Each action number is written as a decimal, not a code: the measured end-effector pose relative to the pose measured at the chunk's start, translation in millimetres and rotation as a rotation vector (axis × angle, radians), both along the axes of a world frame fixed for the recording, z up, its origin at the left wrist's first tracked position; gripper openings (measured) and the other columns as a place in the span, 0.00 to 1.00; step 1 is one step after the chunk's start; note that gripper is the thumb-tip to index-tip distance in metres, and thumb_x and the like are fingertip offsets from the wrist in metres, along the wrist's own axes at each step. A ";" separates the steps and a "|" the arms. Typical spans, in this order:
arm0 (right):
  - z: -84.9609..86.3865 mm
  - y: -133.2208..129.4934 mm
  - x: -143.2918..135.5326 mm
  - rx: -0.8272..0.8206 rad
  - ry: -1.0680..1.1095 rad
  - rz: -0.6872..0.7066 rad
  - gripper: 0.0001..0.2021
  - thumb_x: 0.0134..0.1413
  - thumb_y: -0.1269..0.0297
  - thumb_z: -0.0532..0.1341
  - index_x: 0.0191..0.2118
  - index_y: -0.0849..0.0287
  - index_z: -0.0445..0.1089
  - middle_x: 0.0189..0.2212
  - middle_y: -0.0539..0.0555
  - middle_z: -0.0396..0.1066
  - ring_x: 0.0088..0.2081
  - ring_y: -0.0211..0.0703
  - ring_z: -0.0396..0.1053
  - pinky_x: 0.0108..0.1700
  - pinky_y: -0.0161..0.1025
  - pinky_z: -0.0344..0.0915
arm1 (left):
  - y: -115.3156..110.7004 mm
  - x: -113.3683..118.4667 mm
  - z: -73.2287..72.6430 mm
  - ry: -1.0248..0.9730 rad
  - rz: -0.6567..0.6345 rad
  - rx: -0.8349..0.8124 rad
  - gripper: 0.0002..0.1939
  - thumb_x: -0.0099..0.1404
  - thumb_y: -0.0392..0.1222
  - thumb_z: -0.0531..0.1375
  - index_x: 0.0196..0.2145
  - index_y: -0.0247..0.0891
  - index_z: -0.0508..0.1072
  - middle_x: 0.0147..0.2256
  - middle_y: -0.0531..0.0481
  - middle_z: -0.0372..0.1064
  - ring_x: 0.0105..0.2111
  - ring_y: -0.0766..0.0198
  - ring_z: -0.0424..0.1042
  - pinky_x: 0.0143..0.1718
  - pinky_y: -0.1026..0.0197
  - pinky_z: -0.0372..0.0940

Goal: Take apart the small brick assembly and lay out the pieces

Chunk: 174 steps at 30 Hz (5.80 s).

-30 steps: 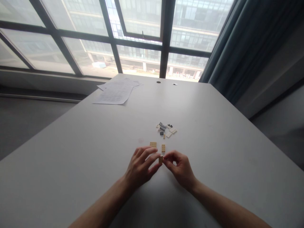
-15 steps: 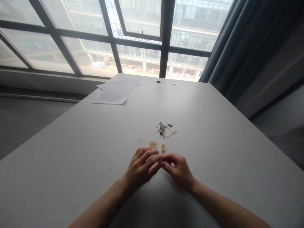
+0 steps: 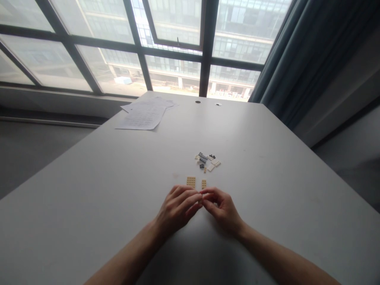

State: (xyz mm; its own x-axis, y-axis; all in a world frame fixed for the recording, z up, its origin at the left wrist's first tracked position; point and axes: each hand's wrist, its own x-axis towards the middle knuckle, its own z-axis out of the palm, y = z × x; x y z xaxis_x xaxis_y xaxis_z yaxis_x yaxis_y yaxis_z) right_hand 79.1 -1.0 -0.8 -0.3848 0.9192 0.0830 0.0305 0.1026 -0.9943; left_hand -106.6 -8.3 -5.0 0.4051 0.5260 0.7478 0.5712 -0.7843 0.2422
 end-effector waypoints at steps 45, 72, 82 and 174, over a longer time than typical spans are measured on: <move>-2.2 5.3 7.2 0.452 -0.737 -0.052 0.11 0.54 0.70 0.59 0.44 0.56 0.73 0.36 0.54 0.70 0.39 0.44 0.66 0.45 0.39 0.62 | 2.4 0.2 0.3 0.155 -0.008 -0.113 0.05 0.64 0.37 0.59 0.38 0.41 0.74 0.36 0.49 0.74 0.38 0.62 0.69 0.42 0.57 0.63; -4.8 122.9 16.4 0.530 -0.785 -0.301 0.11 0.55 0.68 0.60 0.44 0.59 0.74 0.39 0.55 0.70 0.41 0.44 0.67 0.48 0.40 0.62 | 2.9 -1.3 0.7 0.111 -0.017 -0.119 0.05 0.62 0.34 0.61 0.37 0.40 0.71 0.36 0.50 0.74 0.39 0.62 0.69 0.42 0.57 0.63; -5.0 133.3 -13.2 0.543 -0.875 -0.280 0.05 0.55 0.62 0.62 0.34 0.56 0.74 0.36 0.54 0.72 0.41 0.44 0.67 0.46 0.38 0.59 | 2.6 -1.4 -1.8 0.063 0.037 -0.094 0.06 0.61 0.32 0.61 0.37 0.40 0.71 0.37 0.50 0.73 0.40 0.61 0.68 0.43 0.56 0.62; -5.2 19.9 27.7 0.069 0.069 -0.008 0.12 0.60 0.59 0.56 0.37 0.57 0.76 0.31 0.52 0.74 0.36 0.42 0.69 0.42 0.37 0.63 | 18.3 42.3 -0.8 -0.043 0.196 -0.014 0.17 0.60 0.38 0.62 0.48 0.40 0.68 0.44 0.44 0.70 0.48 0.53 0.65 0.49 0.51 0.60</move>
State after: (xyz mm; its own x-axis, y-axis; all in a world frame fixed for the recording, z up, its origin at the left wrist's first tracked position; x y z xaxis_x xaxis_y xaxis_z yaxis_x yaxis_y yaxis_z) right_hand 106.8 18.9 -6.0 -0.3691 0.9134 0.1719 -0.0367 0.1705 -0.9847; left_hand -64.3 10.0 -5.7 0.2618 0.6025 0.7540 0.7016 -0.6552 0.2800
